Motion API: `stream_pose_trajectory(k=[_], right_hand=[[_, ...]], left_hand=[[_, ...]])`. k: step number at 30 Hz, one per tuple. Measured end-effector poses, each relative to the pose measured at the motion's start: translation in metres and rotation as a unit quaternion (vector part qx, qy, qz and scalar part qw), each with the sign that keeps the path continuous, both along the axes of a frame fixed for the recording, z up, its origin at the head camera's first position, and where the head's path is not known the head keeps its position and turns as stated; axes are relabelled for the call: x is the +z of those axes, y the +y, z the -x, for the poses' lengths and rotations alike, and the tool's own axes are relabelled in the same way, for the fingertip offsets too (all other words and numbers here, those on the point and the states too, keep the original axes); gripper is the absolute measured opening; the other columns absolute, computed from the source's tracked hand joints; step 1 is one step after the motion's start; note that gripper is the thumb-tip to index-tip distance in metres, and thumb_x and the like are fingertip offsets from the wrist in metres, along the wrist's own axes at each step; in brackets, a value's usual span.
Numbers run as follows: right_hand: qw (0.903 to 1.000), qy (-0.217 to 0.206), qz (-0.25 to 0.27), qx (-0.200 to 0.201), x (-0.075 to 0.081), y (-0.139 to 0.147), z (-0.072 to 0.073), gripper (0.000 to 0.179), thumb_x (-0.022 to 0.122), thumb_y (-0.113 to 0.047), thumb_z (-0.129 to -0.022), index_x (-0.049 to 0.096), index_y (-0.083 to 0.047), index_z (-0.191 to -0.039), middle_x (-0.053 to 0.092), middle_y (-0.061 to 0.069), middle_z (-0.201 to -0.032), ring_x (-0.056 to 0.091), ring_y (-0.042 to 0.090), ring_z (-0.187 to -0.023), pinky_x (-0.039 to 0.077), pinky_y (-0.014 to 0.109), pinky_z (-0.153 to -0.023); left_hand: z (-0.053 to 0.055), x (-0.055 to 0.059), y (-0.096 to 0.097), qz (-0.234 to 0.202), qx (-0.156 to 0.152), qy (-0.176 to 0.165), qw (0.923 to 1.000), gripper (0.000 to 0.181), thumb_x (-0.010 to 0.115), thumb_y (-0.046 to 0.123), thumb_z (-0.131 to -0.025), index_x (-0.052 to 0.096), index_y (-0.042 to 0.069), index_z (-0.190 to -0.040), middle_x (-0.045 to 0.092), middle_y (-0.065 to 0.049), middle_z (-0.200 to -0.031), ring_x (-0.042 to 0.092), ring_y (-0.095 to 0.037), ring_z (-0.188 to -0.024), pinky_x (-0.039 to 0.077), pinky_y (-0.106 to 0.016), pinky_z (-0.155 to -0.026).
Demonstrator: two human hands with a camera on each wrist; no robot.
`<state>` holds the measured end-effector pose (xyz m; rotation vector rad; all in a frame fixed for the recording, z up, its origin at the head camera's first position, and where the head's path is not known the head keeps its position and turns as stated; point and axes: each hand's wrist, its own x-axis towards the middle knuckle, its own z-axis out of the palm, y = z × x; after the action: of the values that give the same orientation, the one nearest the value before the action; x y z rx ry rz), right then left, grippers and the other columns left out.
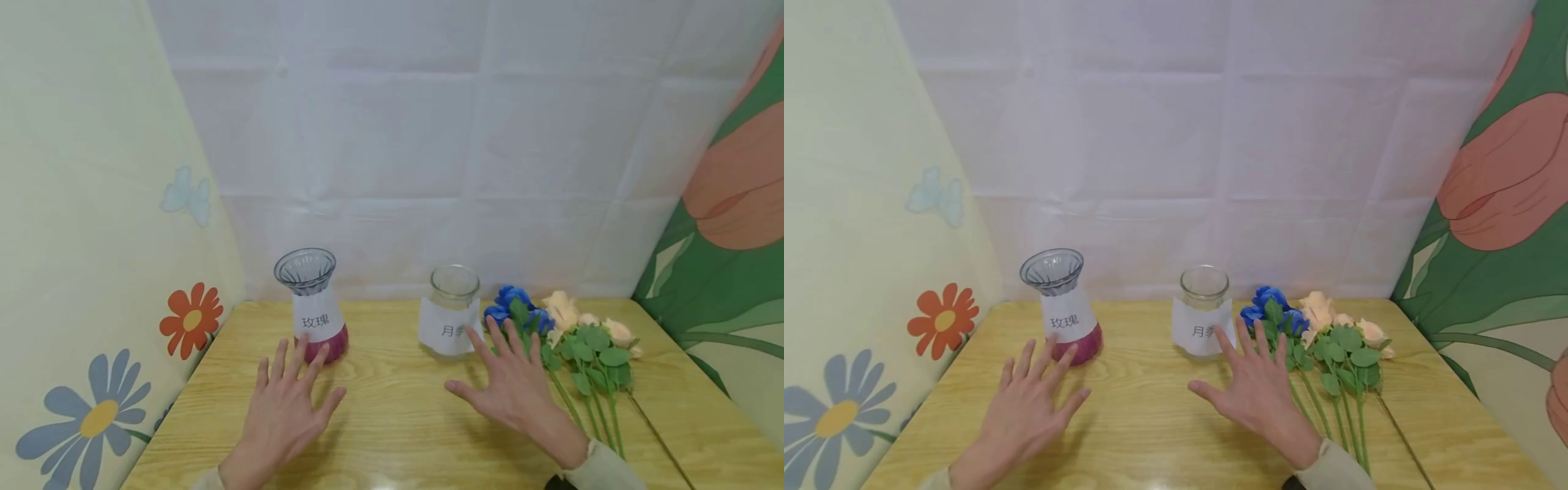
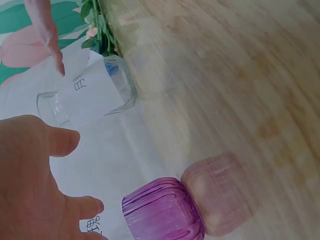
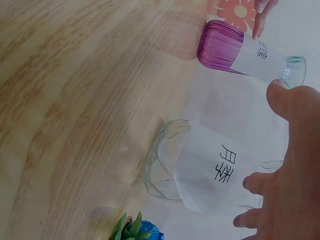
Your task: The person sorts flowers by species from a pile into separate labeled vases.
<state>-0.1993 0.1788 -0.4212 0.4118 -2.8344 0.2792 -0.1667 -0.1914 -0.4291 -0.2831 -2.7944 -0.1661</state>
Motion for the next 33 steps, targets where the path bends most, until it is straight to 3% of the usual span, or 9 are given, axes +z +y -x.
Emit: stream_pose_trajectory(k=[12, 19, 25, 27, 30, 33], right_hand=[[0.9997, 0.014, -0.021, -0.002, 0.013, 0.006, -0.01, 0.106, 0.044, -0.092, -0.087, 0.034, -0.021, -0.166, 0.025, 0.021, -0.169, 0.02, 0.049, -0.154, 0.008, 0.077, -0.117], [0.9995, 0.007, -0.027, -0.011, 0.021, 0.019, -0.014, 0.108, 0.043, -0.091, -0.088, 0.03, -0.019, -0.168, 0.031, 0.024, -0.167, 0.04, 0.055, -0.142, 0.036, 0.08, -0.104], [0.9997, 0.014, -0.008, -0.017, 0.027, 0.035, -0.015, 0.101, 0.062, -0.079, -0.09, 0.038, -0.014, -0.164, 0.048, 0.027, -0.155, 0.053, 0.058, -0.128, 0.049, 0.074, -0.093], [0.9997, 0.012, 0.003, -0.021, 0.029, 0.04, -0.015, 0.099, 0.069, -0.072, -0.09, 0.039, -0.012, -0.164, 0.052, 0.027, -0.151, 0.053, 0.06, -0.127, 0.055, 0.068, -0.085], [0.999, -0.002, 0.033, -0.029, 0.032, 0.048, -0.014, 0.095, 0.077, -0.06, -0.09, 0.04, -0.011, -0.163, 0.058, 0.027, -0.145, 0.059, 0.057, -0.119, 0.059, 0.05, -0.057], [0.9959, -0.025, 0.074, -0.044, 0.035, 0.055, -0.014, 0.09, 0.082, -0.049, -0.09, 0.042, -0.013, -0.162, 0.063, 0.027, -0.138, 0.069, 0.039, -0.081, 0.043, 0.034, -0.039]], left_hand=[[0.0, 0.01, -0.013, -0.023, -0.002, 0.023, 0.9995, 0.078, 0.062, 0.06, -0.099, 0.05, 0.01, -0.157, 0.03, -0.027, -0.167, 0.025, -0.055, -0.15, 0.022, -0.076, -0.115], [0.005, 0.024, -0.022, -0.037, -0.008, 0.044, 0.9983, 0.082, 0.067, 0.053, -0.099, 0.043, 0.004, -0.16, 0.029, -0.032, -0.165, 0.029, -0.056, -0.147, 0.028, -0.076, -0.113], [0.011, 0.033, -0.026, -0.086, -0.014, 0.041, 0.9954, 0.088, 0.068, 0.055, -0.098, 0.038, 0.001, -0.161, 0.029, -0.032, -0.165, 0.029, -0.058, -0.147, 0.027, -0.076, -0.113], [0.014, 0.036, -0.028, -0.094, -0.017, 0.048, 0.9943, 0.091, 0.069, 0.054, -0.098, 0.036, -0.001, -0.161, 0.031, -0.032, -0.164, 0.029, -0.057, -0.147, 0.028, -0.076, -0.113], [0.022, 0.038, -0.032, -0.104, -0.024, 0.066, 0.9921, 0.094, 0.075, 0.049, -0.095, 0.033, -0.003, -0.162, 0.035, -0.032, -0.162, 0.031, -0.057, -0.146, 0.029, -0.076, -0.112], [0.03, 0.04, -0.035, -0.115, -0.035, 0.071, 0.9902, 0.097, 0.077, 0.046, -0.094, 0.031, -0.004, -0.162, 0.035, -0.031, -0.162, 0.031, -0.057, -0.146, 0.028, -0.074, -0.114]])
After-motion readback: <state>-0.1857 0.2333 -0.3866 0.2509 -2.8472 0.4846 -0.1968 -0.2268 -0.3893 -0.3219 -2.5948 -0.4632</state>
